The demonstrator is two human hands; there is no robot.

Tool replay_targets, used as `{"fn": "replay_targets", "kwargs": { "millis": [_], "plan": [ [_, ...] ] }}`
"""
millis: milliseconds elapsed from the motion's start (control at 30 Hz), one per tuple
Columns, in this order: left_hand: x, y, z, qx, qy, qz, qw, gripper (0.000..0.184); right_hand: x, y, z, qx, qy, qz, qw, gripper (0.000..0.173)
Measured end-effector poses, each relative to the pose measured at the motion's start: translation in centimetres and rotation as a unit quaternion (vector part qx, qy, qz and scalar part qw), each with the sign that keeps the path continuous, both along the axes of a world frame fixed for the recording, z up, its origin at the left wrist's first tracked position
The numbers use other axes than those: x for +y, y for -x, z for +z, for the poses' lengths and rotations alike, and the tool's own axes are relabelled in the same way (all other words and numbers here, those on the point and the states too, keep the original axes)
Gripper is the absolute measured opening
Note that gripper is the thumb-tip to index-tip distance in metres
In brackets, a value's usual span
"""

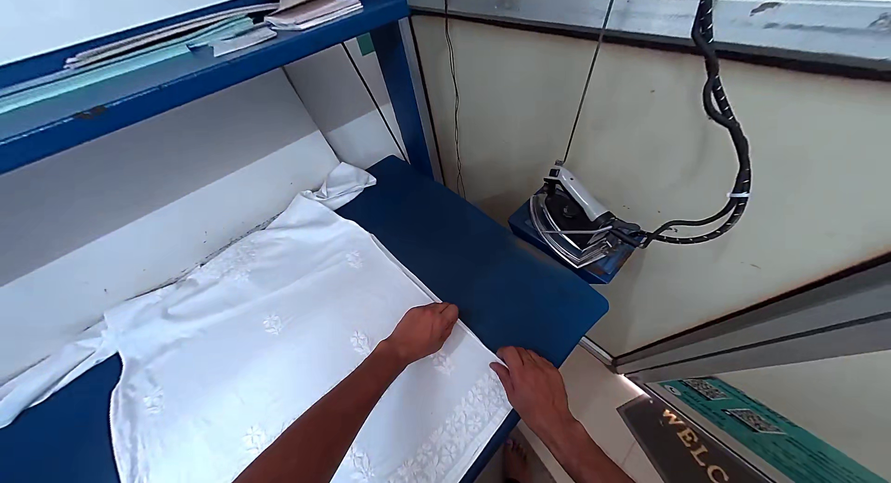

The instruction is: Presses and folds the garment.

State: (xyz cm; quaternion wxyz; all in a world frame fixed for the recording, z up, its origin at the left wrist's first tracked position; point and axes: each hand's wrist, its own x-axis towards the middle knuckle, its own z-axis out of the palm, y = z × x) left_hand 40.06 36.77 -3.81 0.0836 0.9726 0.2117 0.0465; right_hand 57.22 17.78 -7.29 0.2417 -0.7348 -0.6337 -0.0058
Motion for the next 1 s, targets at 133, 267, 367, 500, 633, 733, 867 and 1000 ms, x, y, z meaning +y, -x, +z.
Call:
{"fn": "replay_targets", "kwargs": {
  "millis": [133,267,367,500,633,733,867,1000],
  "plan": [
    [0.7,-0.4,0.5,0.034,0.089,0.014,0.995,0.017,0.0,-0.9,1.5,0.15,0.132,-0.025,0.98,0.035],
    [1.7,-0.3,0.5,0.034,0.155,-0.013,0.987,0.024,0.0,-1.0,2.0,0.15,0.15,-0.047,0.976,0.037],
    [2.1,-0.5,0.9,0.036,0.19,-0.015,0.981,0.024,-0.4,-0.9,1.3,0.14,0.107,-0.05,0.983,0.034],
    [1.8,-1.4,1.4,0.071,0.198,0.043,0.977,0.022,-0.8,-0.6,1.6,0.136,0.112,-0.058,0.983,0.03],
    [0.4,-3.0,2.2,0.126,0.186,0.131,0.966,0.017,-1.2,-0.7,1.0,0.083,0.093,-0.075,0.989,0.028],
    [0.1,-3.5,2.5,0.141,0.186,0.138,0.963,0.018,-1.7,-0.7,0.0,0.031,0.019,-0.067,0.997,0.029],
    [0.3,-3.9,3.3,0.171,0.178,0.117,0.962,0.021,-2.1,-0.7,-0.7,0.001,-0.023,-0.055,0.998,0.03],
    [-0.5,-5.2,4.4,0.233,0.129,0.139,0.954,0.02,-2.3,-1.4,0.4,0.103,0.044,-0.039,0.993,0.027]
  ]
}}
